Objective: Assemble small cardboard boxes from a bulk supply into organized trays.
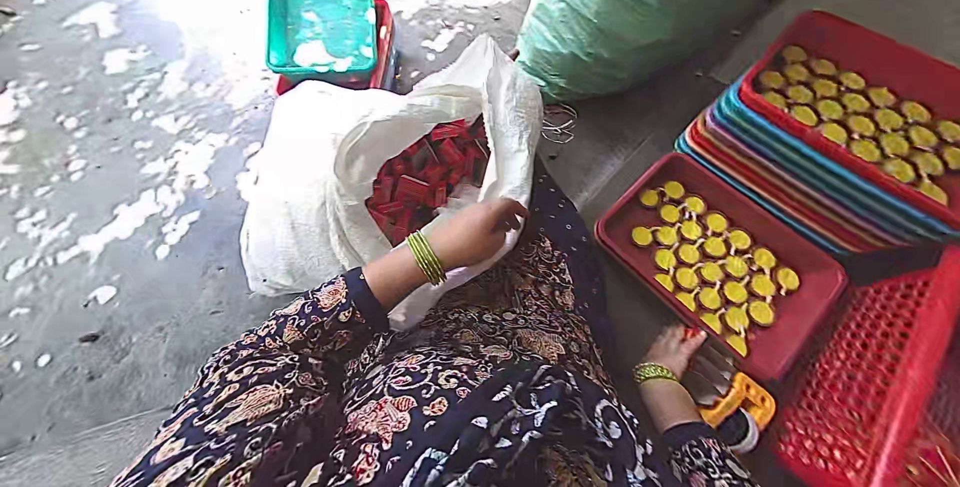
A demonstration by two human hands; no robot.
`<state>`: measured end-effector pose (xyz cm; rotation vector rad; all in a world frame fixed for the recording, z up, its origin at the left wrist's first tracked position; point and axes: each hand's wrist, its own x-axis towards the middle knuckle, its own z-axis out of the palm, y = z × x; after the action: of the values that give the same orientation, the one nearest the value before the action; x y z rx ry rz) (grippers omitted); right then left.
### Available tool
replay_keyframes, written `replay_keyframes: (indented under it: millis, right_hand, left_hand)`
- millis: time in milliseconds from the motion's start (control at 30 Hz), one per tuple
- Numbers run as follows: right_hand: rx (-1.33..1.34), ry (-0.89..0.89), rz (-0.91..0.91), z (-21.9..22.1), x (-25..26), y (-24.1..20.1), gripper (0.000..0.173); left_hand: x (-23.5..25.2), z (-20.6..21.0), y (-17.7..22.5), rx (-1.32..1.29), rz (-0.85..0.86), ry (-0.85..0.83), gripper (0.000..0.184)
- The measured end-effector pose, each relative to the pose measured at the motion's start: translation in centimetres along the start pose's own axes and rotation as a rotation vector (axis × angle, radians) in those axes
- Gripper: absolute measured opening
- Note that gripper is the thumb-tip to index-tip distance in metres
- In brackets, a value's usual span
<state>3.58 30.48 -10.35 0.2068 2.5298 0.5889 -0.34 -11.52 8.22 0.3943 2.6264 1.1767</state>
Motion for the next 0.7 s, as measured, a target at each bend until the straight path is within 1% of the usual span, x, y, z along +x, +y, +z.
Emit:
replay_keyframes:
  millis: [67,133,167,200,267,300,333,400,433,467,500,533,600,633,700]
  right_hand:
    - [-0.141,-0.051,0.030,0.7,0.5,0.0,0.057]
    - [-0.312,-0.073,0.017,1.2,0.8,0.1,0.056]
    - [-0.382,-0.076,-0.010,0.6,0.8,0.0,0.056]
    - [-0.374,-0.072,-0.042,-0.8,0.6,-0.4,0.059]
    - [-0.211,-0.037,-0.139,-6.7,-1.4,-1.8,0.074]
    - [-0.095,0.023,-0.204,-10.5,-3.1,-2.8,0.078]
    - [0.037,0.139,-0.282,-14.2,-4.7,-3.9,0.075]
    - [0.255,0.495,-0.495,-19.9,-6.3,-6.4,0.052]
    - [0.344,0.652,-0.611,-22.4,-6.5,-8.0,0.042]
    - [0.412,0.772,-0.724,-24.6,-6.3,-9.8,0.036]
    - [0.467,0.836,-0.822,-26.6,-6.0,-11.9,0.033]
    - [0.519,0.854,-0.907,-28.3,-5.4,-14.0,0.031]
    - [0.609,0.779,-1.019,-30.8,-3.8,-18.6,0.028]
    - [0.631,0.695,-1.018,-31.8,-2.9,-20.8,0.032]
    - [0.642,0.517,-0.913,-33.2,-1.0,-24.3,0.048]
  left_hand:
    - [-0.3,-2.7,-3.5,0.008,-0.152,0.134,0.038]
    - [-0.1,-4.6,-6.7,0.027,-0.300,0.217,0.037]
    - [0.2,-5.3,-7.9,0.018,-0.368,0.248,0.038]
    - [0.6,-5.8,-9.0,-0.001,-0.429,0.270,0.039]
    - [1.6,-5.7,-10.5,-0.070,-0.525,0.270,0.041]
    - [2.3,-5.2,-11.2,-0.098,-0.550,0.245,0.044]
    - [3.3,-4.6,-12.0,-0.123,-0.565,0.215,0.047]
    - [5.5,-3.5,-13.0,-0.111,-0.580,0.153,0.049]
    - [6.8,-3.0,-13.2,-0.079,-0.594,0.148,0.048]
    - [8.0,-2.5,-13.7,-0.038,-0.608,0.163,0.047]
    - [9.1,-1.9,-14.2,-0.007,-0.621,0.198,0.047]
    - [10.1,-1.5,-14.5,0.010,-0.641,0.227,0.051]
    - [11.5,-0.6,-15.5,0.058,-0.635,0.284,0.065]
    - [12.1,-0.3,-16.3,0.096,-0.582,0.310,0.072]
    - [13.2,-0.1,-17.9,0.192,-0.432,0.314,0.083]
